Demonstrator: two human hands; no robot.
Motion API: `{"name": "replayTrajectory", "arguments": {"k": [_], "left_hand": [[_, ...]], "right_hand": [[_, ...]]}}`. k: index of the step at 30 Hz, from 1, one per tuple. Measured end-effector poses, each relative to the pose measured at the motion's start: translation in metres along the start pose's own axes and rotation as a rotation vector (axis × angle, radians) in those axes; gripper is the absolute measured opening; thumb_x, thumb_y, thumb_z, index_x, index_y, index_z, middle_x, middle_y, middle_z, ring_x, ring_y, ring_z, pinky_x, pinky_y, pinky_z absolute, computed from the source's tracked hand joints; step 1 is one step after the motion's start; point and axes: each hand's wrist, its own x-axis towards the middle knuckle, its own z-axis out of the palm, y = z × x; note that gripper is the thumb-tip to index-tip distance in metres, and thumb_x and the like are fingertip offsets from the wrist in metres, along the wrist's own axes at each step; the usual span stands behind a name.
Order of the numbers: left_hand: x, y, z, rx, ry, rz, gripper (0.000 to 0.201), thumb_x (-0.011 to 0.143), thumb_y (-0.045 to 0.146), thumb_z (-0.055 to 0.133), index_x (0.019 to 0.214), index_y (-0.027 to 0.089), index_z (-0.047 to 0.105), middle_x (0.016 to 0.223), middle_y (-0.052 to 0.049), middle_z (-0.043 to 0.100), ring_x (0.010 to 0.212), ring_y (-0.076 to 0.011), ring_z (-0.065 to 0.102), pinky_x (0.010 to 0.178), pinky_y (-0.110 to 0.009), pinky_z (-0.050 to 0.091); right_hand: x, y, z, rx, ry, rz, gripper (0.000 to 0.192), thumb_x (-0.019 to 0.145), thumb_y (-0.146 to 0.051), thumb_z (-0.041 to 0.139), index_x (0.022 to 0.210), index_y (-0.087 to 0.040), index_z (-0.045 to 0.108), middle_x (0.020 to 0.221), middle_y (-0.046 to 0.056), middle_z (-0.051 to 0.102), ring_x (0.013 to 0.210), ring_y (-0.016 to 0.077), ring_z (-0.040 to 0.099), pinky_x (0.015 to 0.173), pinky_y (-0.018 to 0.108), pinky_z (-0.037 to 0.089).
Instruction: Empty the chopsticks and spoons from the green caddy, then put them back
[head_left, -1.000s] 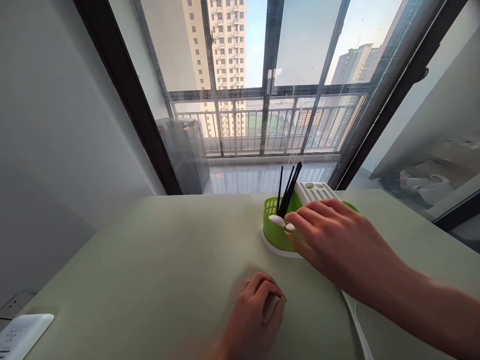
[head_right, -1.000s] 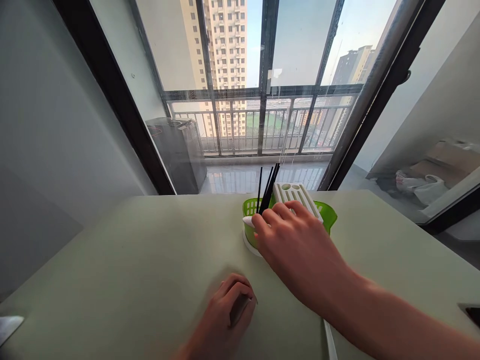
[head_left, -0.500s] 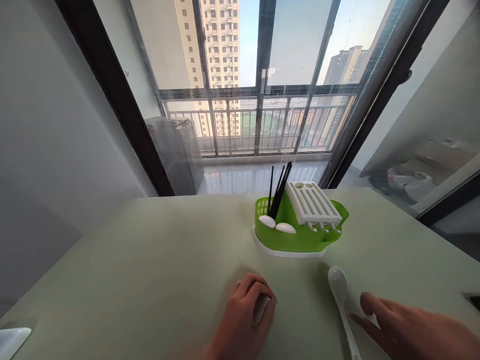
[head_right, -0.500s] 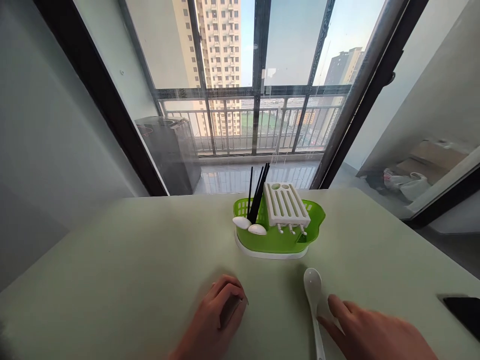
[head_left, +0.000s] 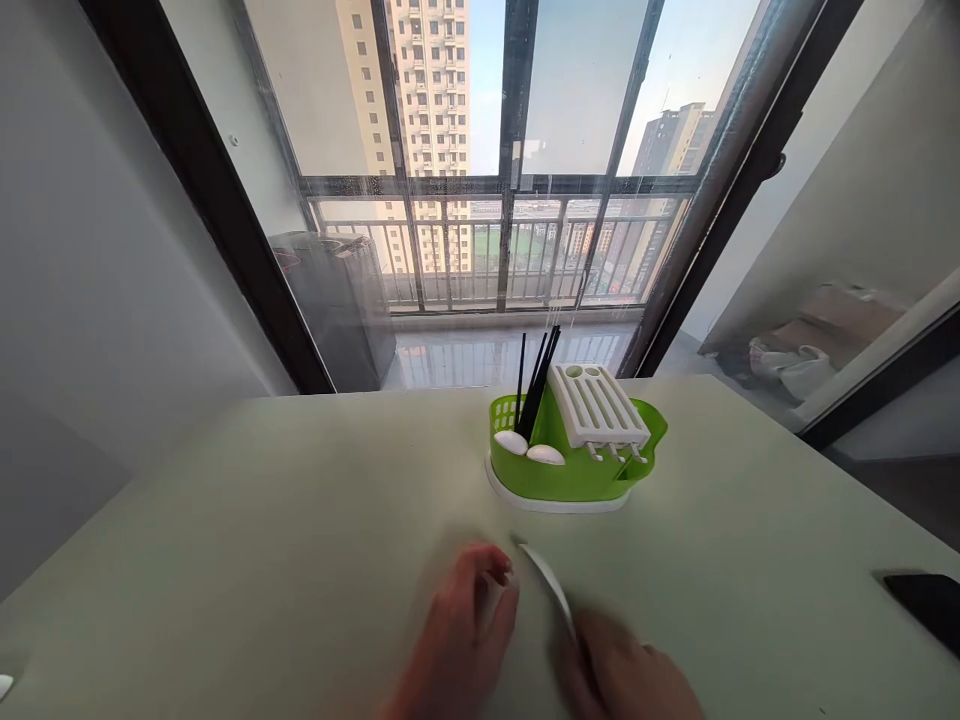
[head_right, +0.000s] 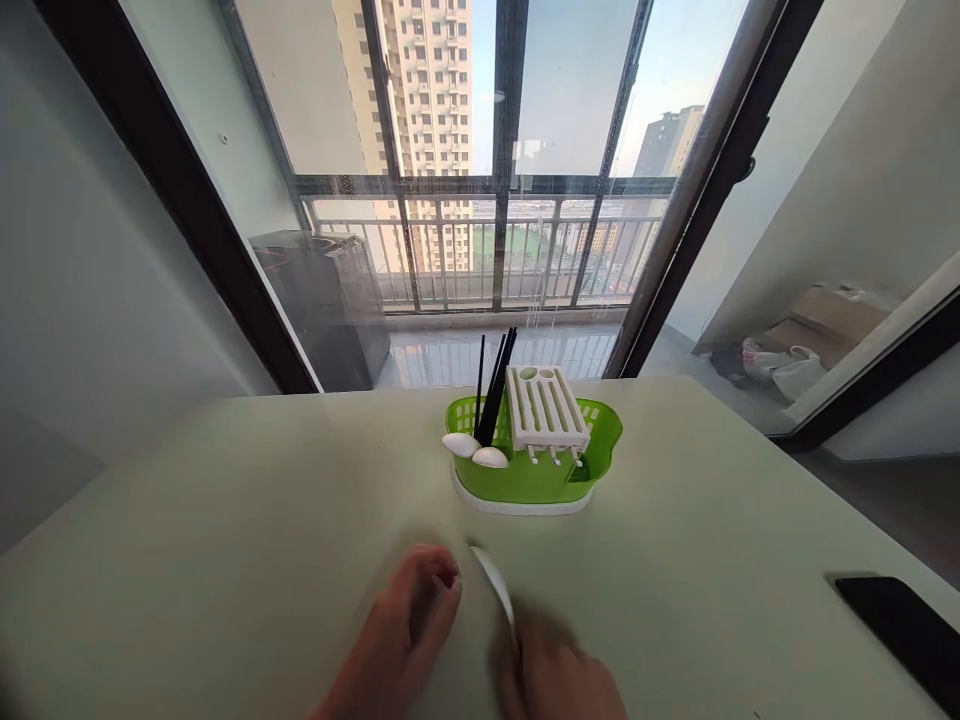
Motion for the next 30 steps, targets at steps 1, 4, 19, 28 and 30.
{"name": "replayTrajectory", "arguments": {"k": [1, 4, 19, 28, 30], "left_hand": [[0.0, -0.001, 0.001, -0.024, 0.056, -0.011, 0.014, 0.101, 0.03, 0.052, 0.113, 0.024, 0.054, 0.108, -0.007, 0.065, 0.097, -0.0196, 0.066, 0.091, -0.035, 0.053], [0.0, -0.003, 0.002, -0.048, 0.181, -0.063, 0.027, 0.102, 0.037, 0.049, 0.125, 0.024, 0.047, 0.115, -0.008, 0.062, 0.094, -0.0187, 0.066, 0.091, -0.035, 0.053], [0.008, 0.014, -0.019, -0.145, -0.043, -0.194, 0.043, 0.105, 0.056, 0.033, 0.093, 0.024, 0.059, 0.058, 0.005, 0.045, 0.052, -0.0147, 0.047, 0.051, -0.024, 0.037], [0.032, 0.089, -0.103, 0.05, 0.492, 0.045, 0.03, 0.105, 0.05, 0.043, 0.111, 0.024, 0.056, 0.075, 0.005, 0.064, 0.047, -0.0116, 0.055, 0.056, -0.028, 0.048], [0.048, 0.115, -0.118, 0.155, 0.623, 0.061, 0.026, 0.104, 0.048, 0.045, 0.11, 0.025, 0.056, 0.08, 0.004, 0.066, 0.051, -0.0124, 0.058, 0.061, -0.03, 0.049]], "right_hand": [[0.003, -0.005, 0.001, 0.056, -0.01, -0.042, 0.026, 0.101, -0.033, 0.042, 0.085, -0.025, 0.061, 0.077, 0.007, 0.074, 0.065, 0.0241, 0.072, 0.054, 0.03, 0.036], [0.011, -0.018, -0.006, 0.292, -0.061, -0.129, 0.034, 0.102, -0.045, 0.041, 0.083, -0.024, 0.06, 0.077, 0.005, 0.071, 0.068, 0.0206, 0.066, 0.06, 0.028, 0.04], [0.046, -0.014, -0.041, 0.978, -0.528, -0.255, 0.049, 0.095, -0.064, 0.051, 0.072, -0.021, 0.045, 0.066, -0.006, 0.037, 0.062, 0.0101, 0.036, 0.055, 0.024, 0.026], [0.056, -0.003, -0.04, 1.344, -0.593, -0.275, 0.042, 0.095, -0.061, 0.056, 0.079, -0.023, 0.05, 0.042, -0.011, 0.044, 0.037, 0.0076, 0.03, 0.042, 0.023, 0.024], [0.056, -0.006, -0.045, 1.336, -0.597, -0.3, 0.04, 0.094, -0.058, 0.058, 0.079, -0.022, 0.051, 0.043, -0.01, 0.047, 0.038, 0.0075, 0.032, 0.043, 0.023, 0.026]]}}
